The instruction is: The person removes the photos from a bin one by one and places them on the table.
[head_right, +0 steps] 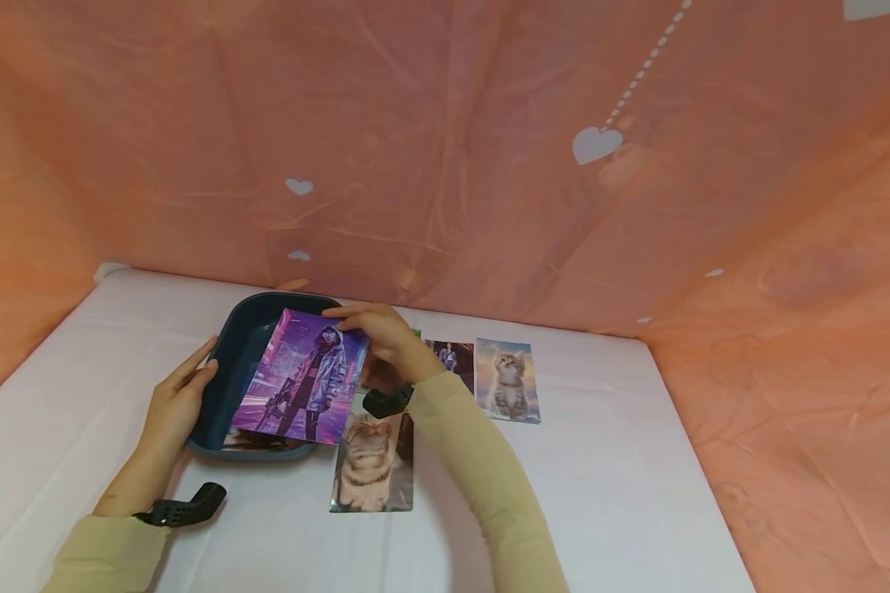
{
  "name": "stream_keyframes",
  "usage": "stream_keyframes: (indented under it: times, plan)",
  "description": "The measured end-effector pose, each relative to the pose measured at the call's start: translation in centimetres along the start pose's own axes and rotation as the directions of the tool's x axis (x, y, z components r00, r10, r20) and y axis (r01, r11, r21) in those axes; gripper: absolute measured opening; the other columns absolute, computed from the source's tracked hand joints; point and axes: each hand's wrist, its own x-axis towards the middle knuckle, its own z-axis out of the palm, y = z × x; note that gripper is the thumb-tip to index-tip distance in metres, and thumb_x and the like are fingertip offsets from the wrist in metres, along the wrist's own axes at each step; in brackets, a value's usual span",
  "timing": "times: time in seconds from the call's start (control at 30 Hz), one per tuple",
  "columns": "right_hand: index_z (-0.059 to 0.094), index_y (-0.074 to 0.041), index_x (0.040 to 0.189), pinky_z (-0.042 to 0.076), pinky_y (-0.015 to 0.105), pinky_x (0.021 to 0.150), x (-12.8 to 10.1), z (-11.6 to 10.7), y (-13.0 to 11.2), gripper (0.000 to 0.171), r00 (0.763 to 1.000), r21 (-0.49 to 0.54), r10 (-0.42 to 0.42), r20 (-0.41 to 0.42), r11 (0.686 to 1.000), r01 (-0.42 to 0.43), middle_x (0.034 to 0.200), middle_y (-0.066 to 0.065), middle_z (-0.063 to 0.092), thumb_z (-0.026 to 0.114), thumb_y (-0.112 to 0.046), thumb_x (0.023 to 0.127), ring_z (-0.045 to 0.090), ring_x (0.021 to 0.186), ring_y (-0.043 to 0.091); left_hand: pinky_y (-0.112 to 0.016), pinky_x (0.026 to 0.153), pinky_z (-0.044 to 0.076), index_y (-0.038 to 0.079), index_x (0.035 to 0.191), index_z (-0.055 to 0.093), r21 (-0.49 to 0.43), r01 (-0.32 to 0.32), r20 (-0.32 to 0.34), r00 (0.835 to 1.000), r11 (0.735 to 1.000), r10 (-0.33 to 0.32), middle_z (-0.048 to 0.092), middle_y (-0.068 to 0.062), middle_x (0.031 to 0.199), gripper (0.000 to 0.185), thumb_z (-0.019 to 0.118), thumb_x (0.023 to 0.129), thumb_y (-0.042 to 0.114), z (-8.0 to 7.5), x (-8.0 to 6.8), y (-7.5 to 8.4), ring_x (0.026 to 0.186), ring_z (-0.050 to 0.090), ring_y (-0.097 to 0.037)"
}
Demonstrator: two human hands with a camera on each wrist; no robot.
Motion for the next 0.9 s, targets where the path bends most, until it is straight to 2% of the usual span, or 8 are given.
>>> stream_keyframes:
  times: [0.07,0.1,0.13,0.33,0.47,0.67,0.8,0.9]
  plan:
    - [0.061,0.001,0.126,0.053,0.025,0.071,-0.1,-0.3,-0.2,0.036,1.0,0.031,0.023,0.005,0.999,-0.023,0.139,0.009,0.054,0.058,-0.003,0.091,0.065,0.09,0.016,-0.051,0.111,0.027,0.024,0.149,0.035,0.002,-0.006,-0.003,1.0,1.0,0.006,0.044,-0.024,0.143,0.048,0.039,0.102,0.037,0.0,0.1,0.0,0.132,0.038,-0.035]
    - [0.06,0.001,0.128,0.053,0.025,0.068,-0.2,0.0,-0.9,0.037,0.991,0.11,0.118,-0.057,0.988,-0.111,0.138,0.01,0.054,0.054,0.003,0.091,0.065,0.084,0.016,-0.051,0.111,0.027,0.023,0.149,0.035,0.003,-0.006,-0.004,1.0,1.0,0.006,0.044,-0.024,0.143,0.048,0.039,0.102,0.036,0.0,0.1,0.0,0.132,0.037,-0.035]
    - [0.058,0.003,0.129,0.053,0.025,0.067,-0.3,-0.2,-1.0,0.038,0.989,0.116,0.135,-0.055,0.985,-0.128,0.137,0.013,0.055,0.052,0.004,0.092,0.065,0.083,0.016,-0.051,0.111,0.027,0.023,0.149,0.036,0.004,-0.007,-0.005,1.0,1.0,0.007,0.044,-0.024,0.143,0.048,0.039,0.103,0.036,0.0,0.1,0.1,0.131,0.038,-0.034]
    - [0.052,0.008,0.132,0.053,0.024,0.065,-1.7,-1.1,-0.9,0.04,0.986,0.12,0.159,-0.045,0.981,-0.153,0.135,0.022,0.054,0.048,0.008,0.092,0.065,0.081,0.015,-0.051,0.108,0.029,0.026,0.149,0.034,0.025,-0.012,0.009,1.0,1.0,0.012,0.046,-0.025,0.14,0.049,0.038,0.102,0.039,-0.2,0.3,0.0,0.129,0.039,-0.035]
    - [0.05,0.01,0.133,0.053,0.025,0.071,-2.8,-1.6,-0.7,0.04,0.985,0.106,0.171,-0.033,0.98,-0.166,0.141,0.019,0.05,0.047,0.008,0.093,0.063,0.097,0.016,-0.049,0.107,0.03,0.026,0.149,0.034,0.031,-0.009,0.008,1.0,0.999,0.009,0.047,-0.024,0.14,0.049,0.039,0.102,0.039,-0.4,0.4,0.0,0.129,0.04,-0.033]
    - [0.046,0.011,0.134,0.053,0.028,0.078,-4.4,-2.7,-0.1,0.041,0.984,0.065,0.177,0.02,0.982,-0.178,0.149,0.016,0.04,0.047,0.008,0.094,0.053,0.123,0.031,-0.041,0.103,0.034,0.028,0.149,0.034,0.046,0.008,0.004,1.0,0.999,-0.008,0.049,-0.022,0.14,0.048,0.038,0.102,0.039,-0.8,0.5,0.2,0.126,0.042,-0.029]
    - [0.046,0.012,0.134,0.053,0.028,0.077,-5.4,-3.5,0.4,0.04,0.983,0.066,0.181,0.036,0.981,-0.183,0.149,0.019,0.04,0.047,0.007,0.094,0.062,0.108,0.023,-0.032,0.095,0.035,0.03,0.149,0.034,0.056,0.023,-0.002,1.0,0.998,-0.023,0.05,-0.021,0.138,0.048,0.038,0.102,0.041,-1.0,0.5,0.3,0.122,0.043,-0.026]
    - [0.052,0.008,0.132,0.047,0.02,0.06,-6.3,-4.1,0.8,0.038,0.983,0.019,0.18,0.015,0.983,-0.181,0.148,0.017,0.042,0.049,0.005,0.094,0.06,0.079,0.006,-0.037,0.098,0.035,0.029,0.149,0.033,0.061,0.021,0.001,1.0,0.998,-0.021,0.048,-0.021,0.14,0.049,0.037,0.102,0.041,-1.1,0.5,0.3,0.124,0.042,-0.028]
